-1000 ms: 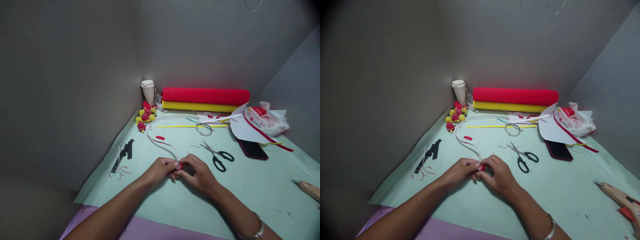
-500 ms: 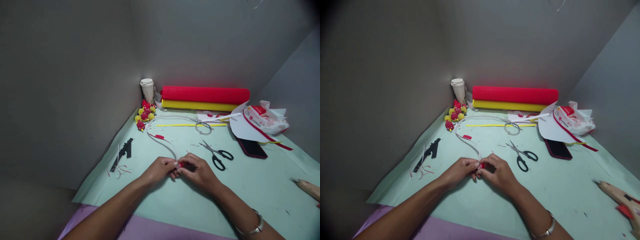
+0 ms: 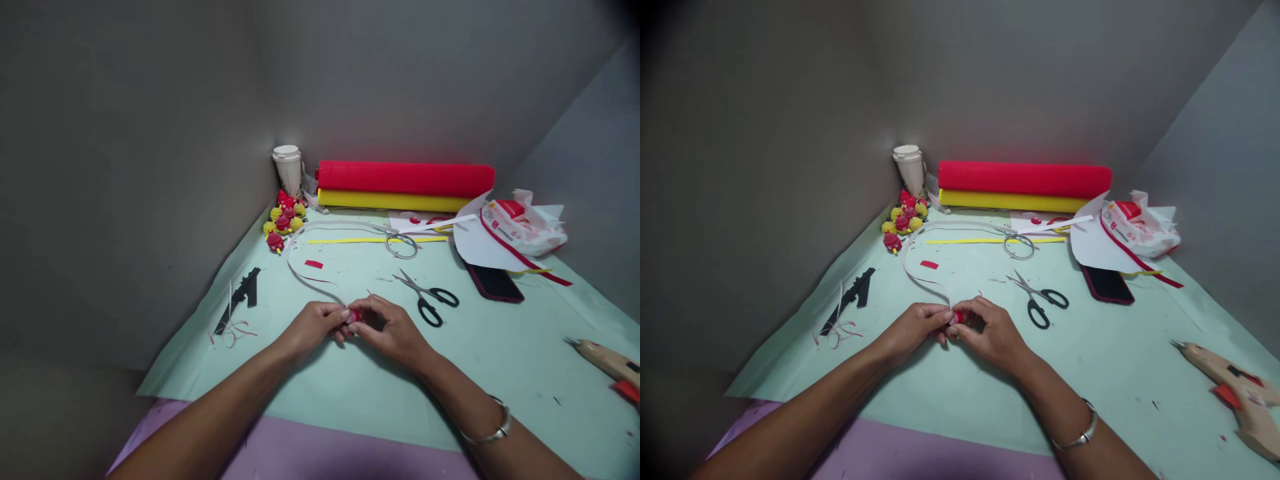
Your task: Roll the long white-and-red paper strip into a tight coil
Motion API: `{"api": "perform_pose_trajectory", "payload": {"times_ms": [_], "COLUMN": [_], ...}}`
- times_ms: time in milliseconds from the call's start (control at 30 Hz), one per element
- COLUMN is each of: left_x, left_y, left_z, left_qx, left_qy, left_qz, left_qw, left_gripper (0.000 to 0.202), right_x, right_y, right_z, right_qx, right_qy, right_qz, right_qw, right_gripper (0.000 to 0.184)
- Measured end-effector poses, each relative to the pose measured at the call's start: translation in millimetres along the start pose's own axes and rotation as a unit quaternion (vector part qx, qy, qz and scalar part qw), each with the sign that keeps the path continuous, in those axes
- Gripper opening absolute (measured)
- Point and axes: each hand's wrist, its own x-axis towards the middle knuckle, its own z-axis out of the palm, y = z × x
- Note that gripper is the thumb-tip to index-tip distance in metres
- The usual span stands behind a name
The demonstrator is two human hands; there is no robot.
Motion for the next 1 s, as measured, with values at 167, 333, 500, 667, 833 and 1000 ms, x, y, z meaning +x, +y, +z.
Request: {"api": "perform_pose_trajectory", "payload": {"times_ms": [167,333,500,667,833,1000], "left_x": [1.8,2.6,3.6,4.8,5.0,3.3], "left_y": [-1.8,-3.3,-5.1,-7.5,-5.1,-1.7], "left_z": [1.3,0.0,-2.2,-3.3,-1.4,1.8], "left_qx": [0.006,0.018,0.013,0.012,-0.004,-0.005], "left_qy": [0.028,0.022,0.010,0.001,0.010,0.019], "left_qz": [0.011,0.016,0.017,0.016,0.010,0.003], "left_qw": [1.000,0.999,1.000,1.000,1.000,1.000], "left_gripper": [0.037,0.035,0.033,0.034,0.035,0.033], "right_x": [-0.9,-1.4,-1.5,-0.7,-1.4,-3.8], "right_y": [-4.0,-3.3,-1.4,0.4,-1.2,-2.4], "right_z": [2.0,2.3,0.0,-1.8,-0.1,4.4], "right_qx": [0.037,0.037,0.037,0.063,0.033,-0.055], "right_qy": [0.024,0.024,0.014,-0.006,0.000,0.031], "right_qz": [0.032,0.040,0.025,0.044,0.018,-0.041], "right_qw": [0.999,0.998,0.999,0.997,0.999,0.997], "right_gripper": [0.014,0.012,0.015,0.016,0.015,0.018]}}
